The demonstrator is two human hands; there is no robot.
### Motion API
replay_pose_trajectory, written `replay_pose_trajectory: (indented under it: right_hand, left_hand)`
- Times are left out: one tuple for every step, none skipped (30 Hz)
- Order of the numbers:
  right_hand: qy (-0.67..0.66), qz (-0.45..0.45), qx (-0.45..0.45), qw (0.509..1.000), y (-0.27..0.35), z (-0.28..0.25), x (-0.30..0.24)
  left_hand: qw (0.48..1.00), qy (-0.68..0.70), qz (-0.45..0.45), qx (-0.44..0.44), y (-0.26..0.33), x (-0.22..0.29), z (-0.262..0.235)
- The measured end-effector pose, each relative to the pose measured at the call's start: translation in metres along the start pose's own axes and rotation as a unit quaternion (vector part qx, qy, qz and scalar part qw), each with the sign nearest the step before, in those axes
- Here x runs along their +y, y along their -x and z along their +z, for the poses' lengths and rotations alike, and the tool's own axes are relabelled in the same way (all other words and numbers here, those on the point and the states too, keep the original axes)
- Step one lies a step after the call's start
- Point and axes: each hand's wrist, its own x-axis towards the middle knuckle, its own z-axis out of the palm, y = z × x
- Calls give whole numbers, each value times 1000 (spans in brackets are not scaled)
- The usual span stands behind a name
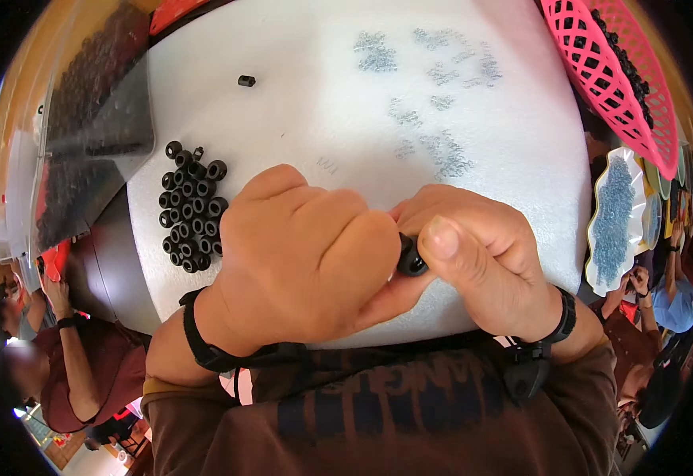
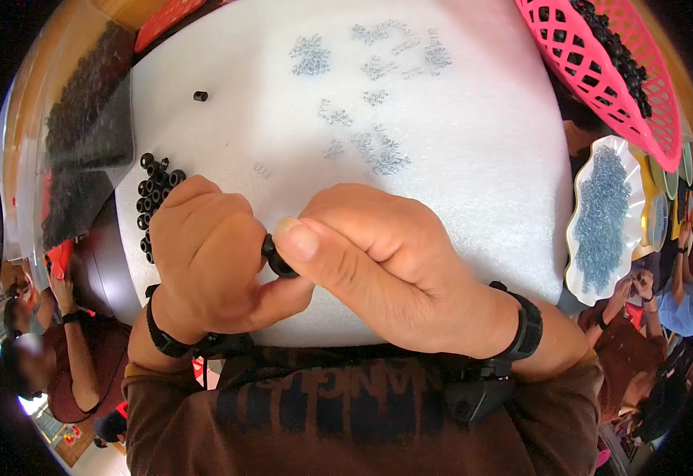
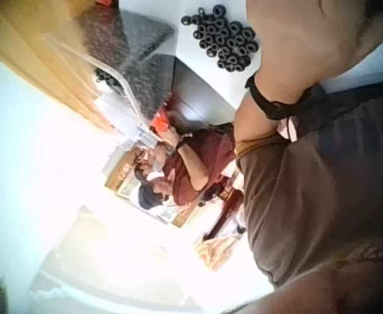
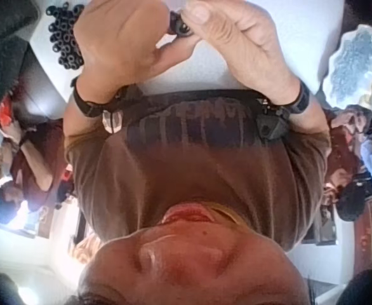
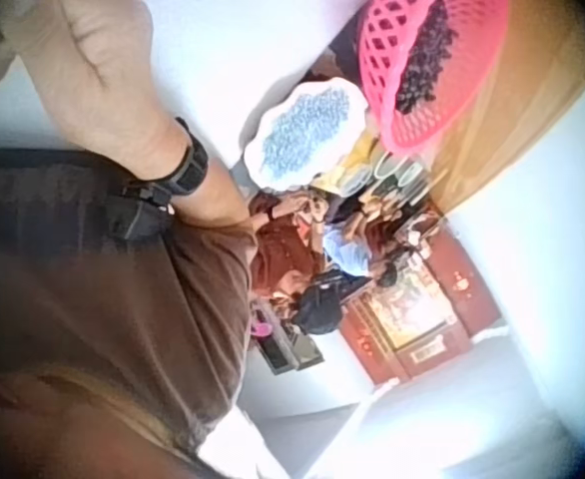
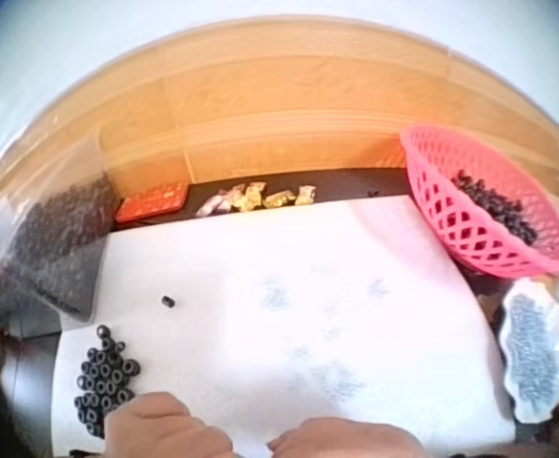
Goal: Assembling small plastic or rubber components by inserting a metal/plastic piece into a black cylinder.
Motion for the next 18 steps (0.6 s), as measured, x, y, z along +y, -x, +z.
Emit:
replay_pose_trajectory:
  right_hand:
    - [2,9,-5,1000,0,-1,0]
    - [4,19,-10,1000,1,-1,0]
    - [6,17,-7,1000,1,-2,0]
    - [7,17,-4,1000,1,-1,0]
    - [8,17,-1,1000,1,0,0]
    - [9,15,2,1000,1,1,1]
    - [9,8,8,1000,1,2,2]
    - [9,0,14,1000,1,3,2]
    - [9,-2,15,1000,1,4,3]
    - [7,-8,19,1000,1,5,2]
    - [5,-15,23,1000,2,5,2]
    - [5,-19,25,999,2,4,1]
    - [-2,-12,17,1000,3,3,0]
    - [-10,-4,9,1000,3,3,-1]
    - [-9,-9,12,1000,4,2,-3]
    - [-42,17,11,999,5,3,-4]
    - [-75,43,9,996,6,3,-6]
    - [-74,38,10,997,6,3,-7]
  left_hand:
    - [1000,14,-5,-10,0,-1,0]
    - [999,29,-11,-20,0,-2,0]
    - [999,30,-7,-19,0,-2,0]
    - [999,48,-8,-23,0,-3,0]
    - [997,66,-8,-28,-1,-4,0]
    - [997,67,-5,-28,0,-5,1]
    - [997,66,10,-23,0,-6,2]
    - [997,65,24,-18,0,-6,4]
    - [997,64,27,-19,0,-5,4]
    - [998,57,19,-17,0,-3,4]
    - [999,49,12,-15,0,-1,3]
    - [999,47,17,-14,-2,0,1]
    - [998,60,5,-24,-3,0,-2]
    - [997,72,-6,-33,-4,1,-4]
    - [997,71,0,-33,-6,2,-7]
    - [992,103,-30,-68,-9,3,-11]
    - [984,134,-60,-104,-11,4,-14]
    - [984,131,-56,-103,-11,6,-19]
